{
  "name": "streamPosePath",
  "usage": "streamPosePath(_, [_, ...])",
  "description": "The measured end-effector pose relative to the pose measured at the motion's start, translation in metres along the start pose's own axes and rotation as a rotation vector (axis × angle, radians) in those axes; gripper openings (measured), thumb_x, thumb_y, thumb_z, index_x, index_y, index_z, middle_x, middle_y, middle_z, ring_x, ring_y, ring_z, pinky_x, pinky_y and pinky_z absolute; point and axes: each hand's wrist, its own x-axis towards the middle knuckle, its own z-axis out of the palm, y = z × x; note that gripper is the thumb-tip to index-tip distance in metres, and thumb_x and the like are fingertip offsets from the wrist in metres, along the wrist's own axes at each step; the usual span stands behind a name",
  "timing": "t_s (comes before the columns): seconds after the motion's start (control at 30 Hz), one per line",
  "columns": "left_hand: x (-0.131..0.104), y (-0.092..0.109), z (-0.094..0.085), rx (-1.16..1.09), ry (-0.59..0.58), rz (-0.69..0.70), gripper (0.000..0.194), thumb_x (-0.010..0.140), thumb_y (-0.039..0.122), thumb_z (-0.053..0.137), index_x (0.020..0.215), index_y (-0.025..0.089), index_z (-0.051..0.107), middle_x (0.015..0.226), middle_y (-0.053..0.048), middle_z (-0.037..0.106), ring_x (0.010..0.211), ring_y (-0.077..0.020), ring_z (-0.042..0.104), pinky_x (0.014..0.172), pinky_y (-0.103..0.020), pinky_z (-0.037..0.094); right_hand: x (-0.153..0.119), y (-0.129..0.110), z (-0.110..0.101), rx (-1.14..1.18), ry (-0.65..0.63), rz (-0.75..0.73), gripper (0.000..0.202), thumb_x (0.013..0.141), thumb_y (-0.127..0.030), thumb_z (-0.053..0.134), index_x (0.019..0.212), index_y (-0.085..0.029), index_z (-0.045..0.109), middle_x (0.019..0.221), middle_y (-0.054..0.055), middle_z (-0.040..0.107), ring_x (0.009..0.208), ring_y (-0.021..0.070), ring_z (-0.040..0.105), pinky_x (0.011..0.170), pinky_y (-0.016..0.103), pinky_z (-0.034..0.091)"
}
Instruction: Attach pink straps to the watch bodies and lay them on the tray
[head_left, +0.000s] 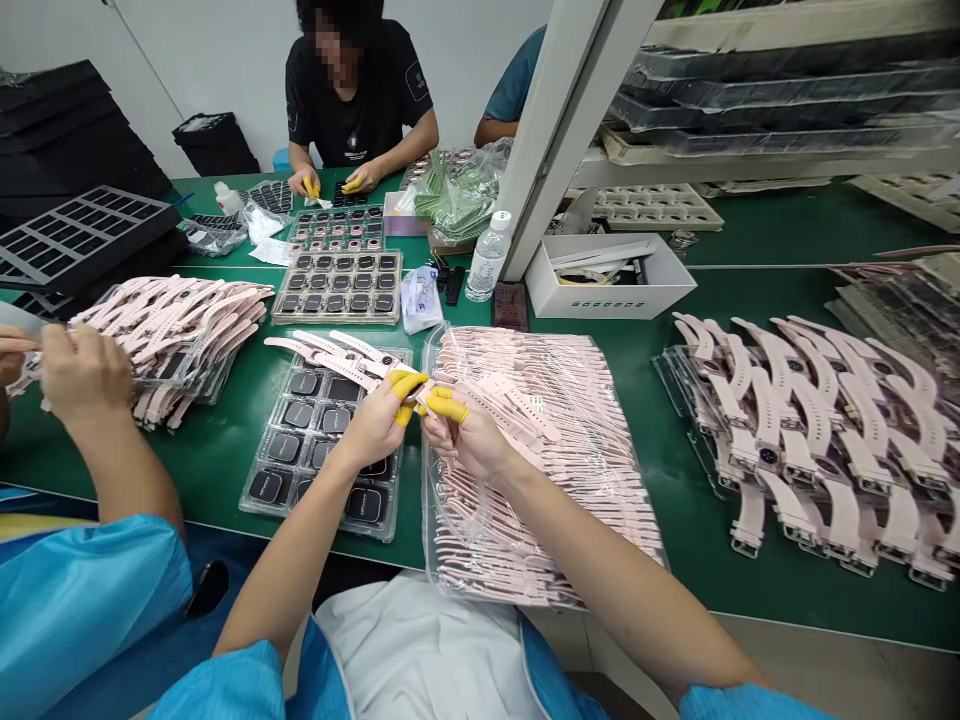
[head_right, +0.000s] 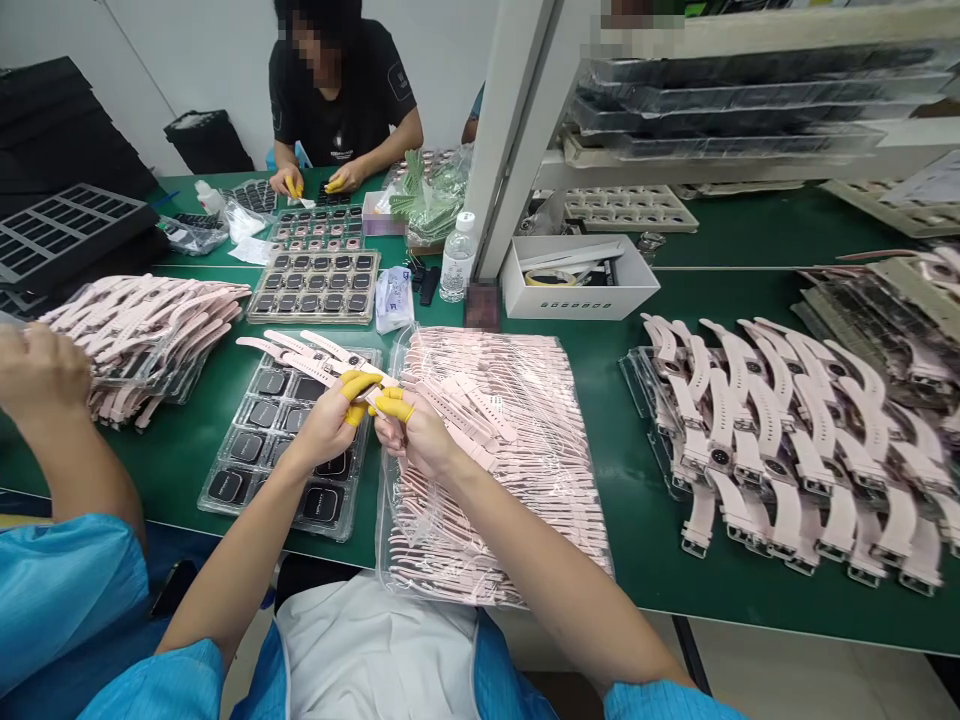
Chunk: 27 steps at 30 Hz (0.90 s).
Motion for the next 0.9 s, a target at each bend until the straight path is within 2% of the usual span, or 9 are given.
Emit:
streamPosePath(0.2, [-0.001,-0.001,-0.006,-0.02,-0.083,0.018,0.042,0.105,0.022,0.042,0.146,0.02,0.052,0.128,-0.013,0.058,0.12,-0.024,0.06,0.108,-0.042,0.051,0.002,0.003,-0.004,0.003,0.049,0.032,0.037,0.072,-0.04,0.081,0.074,-0.021,0.05,0.048,-0.008,0.047,0.04,0.0051,0.031,0.036,0.016,0.018])
streamPosePath(0.43, [-0.001,-0.004,-0.005,0.184,-0.208,-0.024,0.042,0.096,0.022,0.051,0.137,0.018,0.059,0.123,-0.014,0.061,0.115,-0.0268,0.061,0.105,-0.043,0.053,0.004,0.006,-0.007,-0.082,0.092,0.079,0.04,0.072,-0.045,0.083,0.074,-0.021,0.051,0.048,-0.008,0.045,0.039,0.0035,0.026,0.035,0.015,0.016])
streamPosePath(0.6, [-0.004,-0.002,-0.005,0.208,-0.245,-0.044,0.041,0.098,0.024,0.045,0.135,0.014,0.059,0.124,-0.016,0.061,0.117,-0.0276,0.061,0.104,-0.043,0.055,0.001,0.007,-0.007,-0.121,0.112,0.108,0.043,0.071,-0.048,0.085,0.073,-0.021,0.051,0.048,-0.008,0.043,0.039,0.0036,0.024,0.035,0.016,0.013])
streamPosePath(0.7, [-0.004,0.002,-0.005,0.207,-0.26,-0.084,0.041,0.099,0.022,0.042,0.136,0.014,0.058,0.126,-0.015,0.062,0.119,-0.0266,0.062,0.105,-0.041,0.054,0.0,0.006,-0.008,-0.128,0.12,0.122,0.044,0.072,-0.05,0.085,0.073,-0.021,0.052,0.048,-0.007,0.043,0.039,0.0041,0.024,0.035,0.017,0.014])
streamPosePath(0.83, [-0.002,0.007,-0.005,0.279,-0.32,-0.158,0.043,0.096,0.027,0.048,0.135,0.012,0.06,0.121,-0.017,0.064,0.112,-0.0296,0.064,0.1,-0.045,0.056,-0.002,0.008,-0.009,-0.17,0.122,0.122,0.051,0.07,-0.054,0.087,0.067,-0.021,0.049,0.049,-0.006,0.045,0.04,0.0038,0.027,0.035,0.017,0.018])
streamPosePath(0.9, [-0.002,0.008,-0.005,0.245,-0.326,-0.169,0.042,0.097,0.026,0.047,0.135,0.013,0.06,0.123,-0.017,0.064,0.114,-0.0297,0.064,0.101,-0.045,0.056,-0.003,0.009,-0.008,-0.194,0.115,0.114,0.053,0.069,-0.055,0.088,0.065,-0.02,0.049,0.049,-0.005,0.045,0.04,0.0038,0.027,0.035,0.016,0.018])
